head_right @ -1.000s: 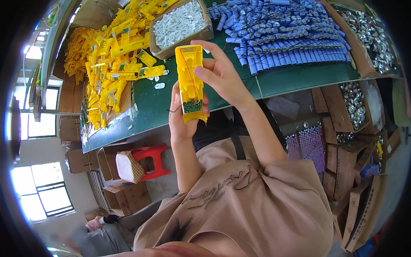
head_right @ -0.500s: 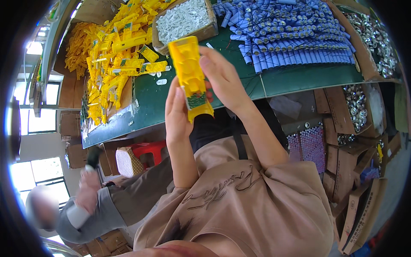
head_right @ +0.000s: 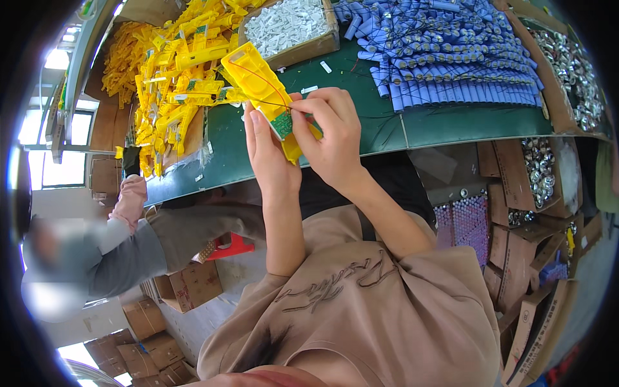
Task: Manually assembling electronic components by inserting batteries and circuit boards into yellow plastic housings.
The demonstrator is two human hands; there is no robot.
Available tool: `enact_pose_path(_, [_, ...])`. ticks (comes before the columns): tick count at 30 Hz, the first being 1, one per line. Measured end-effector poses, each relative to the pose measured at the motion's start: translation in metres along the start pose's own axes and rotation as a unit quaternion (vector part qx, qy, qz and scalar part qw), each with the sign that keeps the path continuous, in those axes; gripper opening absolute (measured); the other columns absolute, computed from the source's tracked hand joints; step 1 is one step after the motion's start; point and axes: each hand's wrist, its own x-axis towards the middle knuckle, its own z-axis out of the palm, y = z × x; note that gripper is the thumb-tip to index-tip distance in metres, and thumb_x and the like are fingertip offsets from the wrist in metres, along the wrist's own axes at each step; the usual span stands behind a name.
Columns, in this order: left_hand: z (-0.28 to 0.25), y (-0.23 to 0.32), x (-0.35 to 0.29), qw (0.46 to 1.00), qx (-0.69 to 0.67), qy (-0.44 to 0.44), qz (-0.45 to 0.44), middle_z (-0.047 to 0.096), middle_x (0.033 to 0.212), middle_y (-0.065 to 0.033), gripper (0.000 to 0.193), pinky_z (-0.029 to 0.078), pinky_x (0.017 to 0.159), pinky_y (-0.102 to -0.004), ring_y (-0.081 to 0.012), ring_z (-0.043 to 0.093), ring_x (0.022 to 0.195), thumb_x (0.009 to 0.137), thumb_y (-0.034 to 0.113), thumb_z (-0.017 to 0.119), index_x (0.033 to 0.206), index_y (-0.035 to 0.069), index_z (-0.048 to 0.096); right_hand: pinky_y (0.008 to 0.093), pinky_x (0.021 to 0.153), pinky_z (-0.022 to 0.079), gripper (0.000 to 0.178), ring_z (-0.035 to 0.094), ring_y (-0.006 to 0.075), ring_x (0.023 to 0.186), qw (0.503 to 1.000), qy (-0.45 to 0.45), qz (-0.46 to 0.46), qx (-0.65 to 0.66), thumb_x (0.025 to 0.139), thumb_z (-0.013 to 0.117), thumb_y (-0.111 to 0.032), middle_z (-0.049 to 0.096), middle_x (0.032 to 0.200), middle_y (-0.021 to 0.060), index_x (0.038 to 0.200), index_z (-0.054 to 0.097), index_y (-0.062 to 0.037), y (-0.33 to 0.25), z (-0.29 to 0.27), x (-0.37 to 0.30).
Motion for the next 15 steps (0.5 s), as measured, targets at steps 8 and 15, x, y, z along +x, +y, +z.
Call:
enact_pose_path(8, [0.002,-0.010,0.007,0.995,-0.041,0.095,0.012,0.058,0.104,-0.0144,0.037,0.049,0.079,-0.0317,-0.0194,0.058,0.091,0.100,0.029,0.029,0.130,0.008,0.034,0.0303,0.090,0.035,0.007,0.050,0.0195,0.097,0.826,-0.065,0.299,0.474,0.075,0.051,-0.008,0.053,0.087,0.0089,0.074,0.053,-0.0018,0.016,-0.010,0.005])
enact_pose_path(15, [-0.024,-0.024,0.000,0.978,0.191,0.005,0.083,0.050,0.119,-0.0120,0.040,0.040,0.091,-0.0301,-0.0165,0.051,0.104,0.099,0.021,0.032,0.133,-0.001,0.031,0.0256,0.074,0.042,0.023,0.054,0.0153,0.079,0.955,-0.161,0.175,0.177,0.080,0.062,-0.021,0.057,0.086,0.0051,0.091,0.060,-0.0021,0.020,-0.029,0.029])
